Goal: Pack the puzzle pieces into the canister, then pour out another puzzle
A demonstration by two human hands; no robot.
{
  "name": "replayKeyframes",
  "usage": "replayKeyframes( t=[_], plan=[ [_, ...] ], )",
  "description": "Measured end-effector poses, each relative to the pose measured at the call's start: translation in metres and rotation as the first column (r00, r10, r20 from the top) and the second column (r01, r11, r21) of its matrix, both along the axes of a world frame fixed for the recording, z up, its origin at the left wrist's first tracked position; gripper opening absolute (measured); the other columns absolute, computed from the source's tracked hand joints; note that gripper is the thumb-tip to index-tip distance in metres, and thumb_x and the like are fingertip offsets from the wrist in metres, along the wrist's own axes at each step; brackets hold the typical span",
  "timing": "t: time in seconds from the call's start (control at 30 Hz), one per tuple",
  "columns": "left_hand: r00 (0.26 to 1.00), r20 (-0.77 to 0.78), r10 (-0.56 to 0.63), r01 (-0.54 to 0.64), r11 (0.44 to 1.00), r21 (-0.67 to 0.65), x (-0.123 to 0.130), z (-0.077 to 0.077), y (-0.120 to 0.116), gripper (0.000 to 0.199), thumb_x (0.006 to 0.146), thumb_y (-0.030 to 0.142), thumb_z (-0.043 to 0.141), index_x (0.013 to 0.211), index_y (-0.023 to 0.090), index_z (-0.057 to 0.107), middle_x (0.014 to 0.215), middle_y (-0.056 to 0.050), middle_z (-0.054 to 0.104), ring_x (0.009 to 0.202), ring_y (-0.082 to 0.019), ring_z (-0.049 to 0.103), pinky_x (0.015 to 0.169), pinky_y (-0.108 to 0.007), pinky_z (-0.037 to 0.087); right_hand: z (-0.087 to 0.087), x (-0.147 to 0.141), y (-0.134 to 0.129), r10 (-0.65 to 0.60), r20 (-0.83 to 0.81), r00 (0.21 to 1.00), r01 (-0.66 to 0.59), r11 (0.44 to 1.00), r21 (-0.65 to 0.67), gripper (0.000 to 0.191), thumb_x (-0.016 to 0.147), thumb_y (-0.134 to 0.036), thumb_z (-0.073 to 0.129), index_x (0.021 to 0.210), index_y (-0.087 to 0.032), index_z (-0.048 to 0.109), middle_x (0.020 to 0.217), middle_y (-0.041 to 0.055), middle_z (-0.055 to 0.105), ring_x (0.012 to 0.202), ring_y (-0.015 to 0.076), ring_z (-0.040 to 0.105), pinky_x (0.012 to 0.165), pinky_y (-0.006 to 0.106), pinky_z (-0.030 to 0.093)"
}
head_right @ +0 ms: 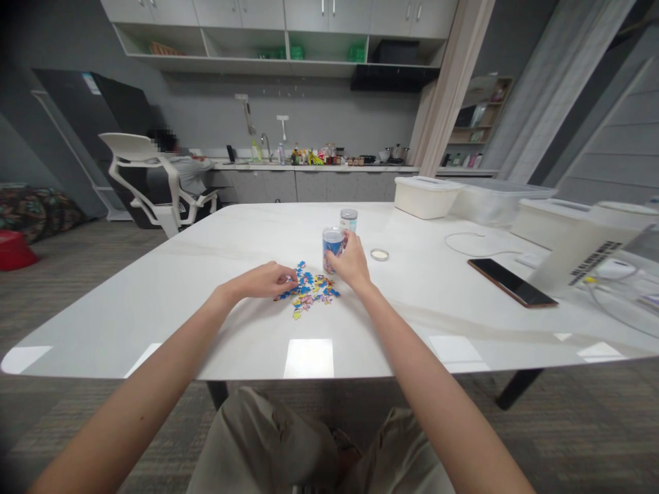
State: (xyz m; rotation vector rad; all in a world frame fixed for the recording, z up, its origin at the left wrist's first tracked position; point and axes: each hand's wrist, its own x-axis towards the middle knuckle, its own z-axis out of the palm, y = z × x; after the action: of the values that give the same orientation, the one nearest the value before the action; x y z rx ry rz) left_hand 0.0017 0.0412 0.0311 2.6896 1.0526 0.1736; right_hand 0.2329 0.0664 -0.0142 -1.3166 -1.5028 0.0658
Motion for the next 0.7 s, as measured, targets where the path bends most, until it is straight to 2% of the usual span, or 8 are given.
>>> replayKeyframes(
  t=[0.2, 0.53, 0.7],
  plan=[
    [1.000, 0.018, -0.010, 0.011, 0.999, -0.039, -0.0005, 0.0003, 0.0004, 0.031, 0.090, 0.033, 0.042, 0.078, 0.018, 0.067, 0.052, 0.002, 0.063, 0.051, -0.012, 0.055, 0.058, -0.023, 0.038, 0.0030, -0.0010, -0.0027, 0.010, -0.013, 1.000, -0.010, 1.000, -0.023, 0.056, 0.066, -0.030, 0.067, 0.117, -0.017, 0.047, 0.113, 0.0144, 0.058, 0.098, 0.0269, 0.057, 0.089, 0.043, 0.047],
    [0.998, 0.070, 0.005, 0.002, 0.996, -0.095, -0.0016, 0.0005, 0.0017, 0.018, 0.085, 0.032, 0.052, 0.090, 0.019, 0.064, 0.050, 0.004, 0.062, 0.050, -0.012, 0.059, 0.059, -0.021, 0.040, 0.0035, -0.0007, -0.0030, 0.001, 0.003, 1.000, -0.001, 0.999, -0.038, 0.057, 0.067, -0.030, 0.066, 0.119, -0.016, 0.047, 0.116, 0.0152, 0.058, 0.099, 0.0273, 0.058, 0.091, 0.044, 0.047],
    [0.999, 0.033, 0.018, -0.016, 0.998, -0.061, -0.0030, -0.0010, 0.0037, 0.014, 0.083, 0.029, 0.054, 0.092, 0.020, 0.062, 0.051, 0.006, 0.063, 0.052, -0.012, 0.060, 0.061, -0.021, 0.039, 0.0022, -0.0002, -0.0017, 0.013, -0.015, 1.000, -0.013, 0.999, -0.029, 0.057, 0.065, -0.031, 0.067, 0.118, -0.018, 0.047, 0.114, 0.0136, 0.058, 0.098, 0.0276, 0.058, 0.091, 0.046, 0.048]
  ],
)
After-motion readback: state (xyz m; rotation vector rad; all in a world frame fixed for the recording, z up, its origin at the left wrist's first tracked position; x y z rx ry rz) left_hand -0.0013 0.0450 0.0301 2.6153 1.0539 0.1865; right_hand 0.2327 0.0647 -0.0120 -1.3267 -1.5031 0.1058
